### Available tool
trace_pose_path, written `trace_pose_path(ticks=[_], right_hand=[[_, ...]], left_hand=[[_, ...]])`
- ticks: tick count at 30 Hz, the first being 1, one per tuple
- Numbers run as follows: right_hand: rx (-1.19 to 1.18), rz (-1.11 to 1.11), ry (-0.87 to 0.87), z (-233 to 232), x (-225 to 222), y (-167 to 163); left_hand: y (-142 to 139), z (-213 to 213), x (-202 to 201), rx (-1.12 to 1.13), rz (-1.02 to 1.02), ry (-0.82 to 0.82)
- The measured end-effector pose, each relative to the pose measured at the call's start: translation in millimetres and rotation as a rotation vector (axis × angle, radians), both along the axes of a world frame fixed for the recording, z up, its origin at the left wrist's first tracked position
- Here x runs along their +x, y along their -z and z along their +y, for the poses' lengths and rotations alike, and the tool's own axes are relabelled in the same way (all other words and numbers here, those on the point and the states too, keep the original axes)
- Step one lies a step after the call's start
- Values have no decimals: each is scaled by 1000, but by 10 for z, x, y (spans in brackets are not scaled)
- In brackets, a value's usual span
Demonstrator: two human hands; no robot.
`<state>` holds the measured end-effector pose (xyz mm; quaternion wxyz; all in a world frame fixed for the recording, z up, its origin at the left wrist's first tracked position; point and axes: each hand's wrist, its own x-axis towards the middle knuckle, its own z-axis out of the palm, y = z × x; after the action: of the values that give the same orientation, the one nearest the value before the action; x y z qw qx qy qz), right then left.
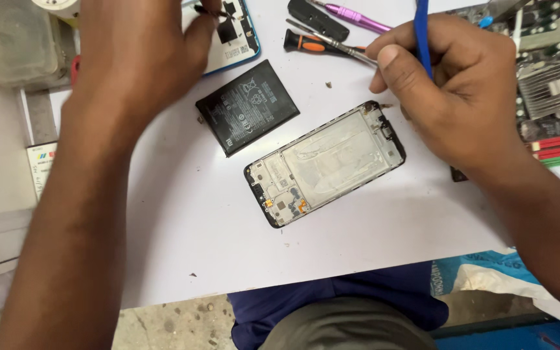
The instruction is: The person pries the old battery out of a disassembled smartphone using a metal pry tool, then scrapes old adhesive residue from the phone frame with a blue plastic pry tool and a brush, and finally presses a new battery into the frame by hand.
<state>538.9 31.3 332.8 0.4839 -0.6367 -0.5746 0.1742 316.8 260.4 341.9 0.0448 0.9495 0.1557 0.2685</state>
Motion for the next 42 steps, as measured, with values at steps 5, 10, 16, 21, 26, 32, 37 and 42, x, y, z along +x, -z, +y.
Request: trace_pose_path(ticks=[5,10,16,21,26,32,37,42], right_hand=[[-187,79,125,-131,-10,-324],[-248,-291,182,-384,-147,-416],[-350,-182,317,-521,-410,-223],[-390,-19,275,-453,-647,-190],[-194,-14,234,-391,-741,-193],[-159,-107,226,-416,-832,-95],[-167,-118,265,-474,-859,-63],[-188,-128,292,-507,-864,-50]], left_hand=[[-248,-402,-81,-128,-137,116],[-346,-607,-74,-662,-153,194],[-256,-675,-1,-979,-130,236],[-95,-771,-14,-1273,-136,178],[-51,-841,-25,-1359,-85,219],[-32,-900,-14,-1408,-73,253],[-10,-954,29,-1408,-21,242],[-6,-996,66,-1406,0,248]])
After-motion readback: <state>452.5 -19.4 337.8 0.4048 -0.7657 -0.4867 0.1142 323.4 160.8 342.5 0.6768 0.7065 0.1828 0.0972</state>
